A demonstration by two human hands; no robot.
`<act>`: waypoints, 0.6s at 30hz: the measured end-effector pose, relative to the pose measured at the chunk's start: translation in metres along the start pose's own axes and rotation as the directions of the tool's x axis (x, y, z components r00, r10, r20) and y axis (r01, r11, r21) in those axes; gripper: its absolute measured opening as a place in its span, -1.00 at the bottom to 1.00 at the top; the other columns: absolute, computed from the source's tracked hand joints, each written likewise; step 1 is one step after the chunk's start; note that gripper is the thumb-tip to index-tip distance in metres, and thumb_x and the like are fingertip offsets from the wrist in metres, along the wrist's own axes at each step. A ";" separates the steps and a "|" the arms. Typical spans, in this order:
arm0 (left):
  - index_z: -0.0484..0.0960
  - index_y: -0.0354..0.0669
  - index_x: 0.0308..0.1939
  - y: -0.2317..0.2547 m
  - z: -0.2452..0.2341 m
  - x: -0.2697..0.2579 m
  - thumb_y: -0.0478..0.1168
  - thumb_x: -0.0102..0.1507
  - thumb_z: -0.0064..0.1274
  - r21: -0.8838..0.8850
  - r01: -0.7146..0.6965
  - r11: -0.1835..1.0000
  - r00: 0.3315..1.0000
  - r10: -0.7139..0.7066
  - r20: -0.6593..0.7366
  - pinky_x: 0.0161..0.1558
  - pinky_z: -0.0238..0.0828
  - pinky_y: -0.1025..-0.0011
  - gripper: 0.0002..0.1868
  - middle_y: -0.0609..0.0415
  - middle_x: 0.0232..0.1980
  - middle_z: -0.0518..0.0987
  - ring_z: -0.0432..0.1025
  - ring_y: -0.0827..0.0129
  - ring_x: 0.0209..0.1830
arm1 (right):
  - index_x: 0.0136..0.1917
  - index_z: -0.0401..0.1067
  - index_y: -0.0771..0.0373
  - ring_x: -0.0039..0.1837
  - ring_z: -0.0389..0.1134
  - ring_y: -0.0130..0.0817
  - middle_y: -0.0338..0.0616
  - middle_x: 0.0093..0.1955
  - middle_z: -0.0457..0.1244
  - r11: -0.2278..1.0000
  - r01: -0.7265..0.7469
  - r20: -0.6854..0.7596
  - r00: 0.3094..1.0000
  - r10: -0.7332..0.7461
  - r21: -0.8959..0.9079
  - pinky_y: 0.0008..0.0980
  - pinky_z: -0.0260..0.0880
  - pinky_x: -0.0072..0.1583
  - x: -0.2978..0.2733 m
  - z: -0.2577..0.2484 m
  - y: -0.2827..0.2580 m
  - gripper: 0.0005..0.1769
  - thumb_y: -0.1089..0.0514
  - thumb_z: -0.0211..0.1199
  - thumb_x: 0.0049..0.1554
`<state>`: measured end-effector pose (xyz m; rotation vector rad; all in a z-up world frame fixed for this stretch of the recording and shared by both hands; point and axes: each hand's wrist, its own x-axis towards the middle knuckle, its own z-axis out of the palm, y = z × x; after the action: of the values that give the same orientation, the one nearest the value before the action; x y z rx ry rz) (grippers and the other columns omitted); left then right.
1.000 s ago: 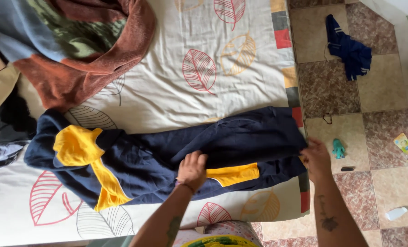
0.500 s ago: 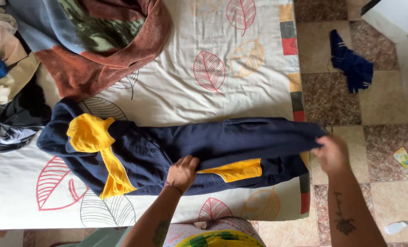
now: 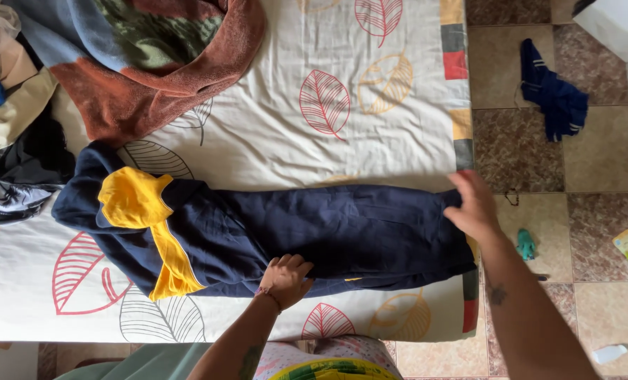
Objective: The recorder folds a sweatshirt and a pair of shorts on a bed and then places them into a dresser drawer.
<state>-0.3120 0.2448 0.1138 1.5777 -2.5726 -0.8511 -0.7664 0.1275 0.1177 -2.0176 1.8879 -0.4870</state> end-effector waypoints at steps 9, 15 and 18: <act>0.62 0.00 0.11 -0.002 0.026 0.013 0.00 0.14 0.20 0.005 0.024 1.000 0.998 -0.024 -0.062 0.11 0.31 0.12 -0.53 0.02 0.17 0.51 0.36 0.13 0.19 | 0.35 0.52 0.08 0.36 0.37 0.02 -0.04 0.34 0.34 0.784 -0.300 0.553 0.575 0.603 -0.543 0.01 0.37 0.33 0.082 0.012 0.054 -0.49 0.01 0.19 0.14; 0.56 -0.01 0.18 0.019 -0.008 0.032 0.03 0.17 0.21 -0.090 0.098 0.991 0.991 -0.090 0.097 0.19 0.26 0.10 -0.47 0.00 0.23 0.46 0.33 0.11 0.25 | 0.33 0.45 0.11 0.32 0.31 0.13 0.09 0.30 0.33 0.848 -0.447 0.112 0.863 0.492 -0.283 0.05 0.33 0.29 0.061 0.013 0.024 -0.42 0.15 0.26 0.01; 0.49 -0.06 0.32 0.023 0.008 0.038 -0.04 0.13 0.18 -0.093 -0.053 0.994 0.998 0.049 -0.045 0.19 0.25 0.04 -0.35 -0.07 0.30 0.43 0.31 0.03 0.27 | 0.40 0.36 0.26 0.37 0.28 0.10 0.12 0.37 0.28 0.969 -0.221 -0.180 0.963 0.200 -0.108 0.03 0.25 0.35 0.011 0.016 -0.018 -0.43 0.11 0.22 0.13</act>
<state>-0.3523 0.2247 0.1072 1.4821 -2.4931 -0.9097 -0.7421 0.1173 0.1118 -1.8716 2.2592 -0.5045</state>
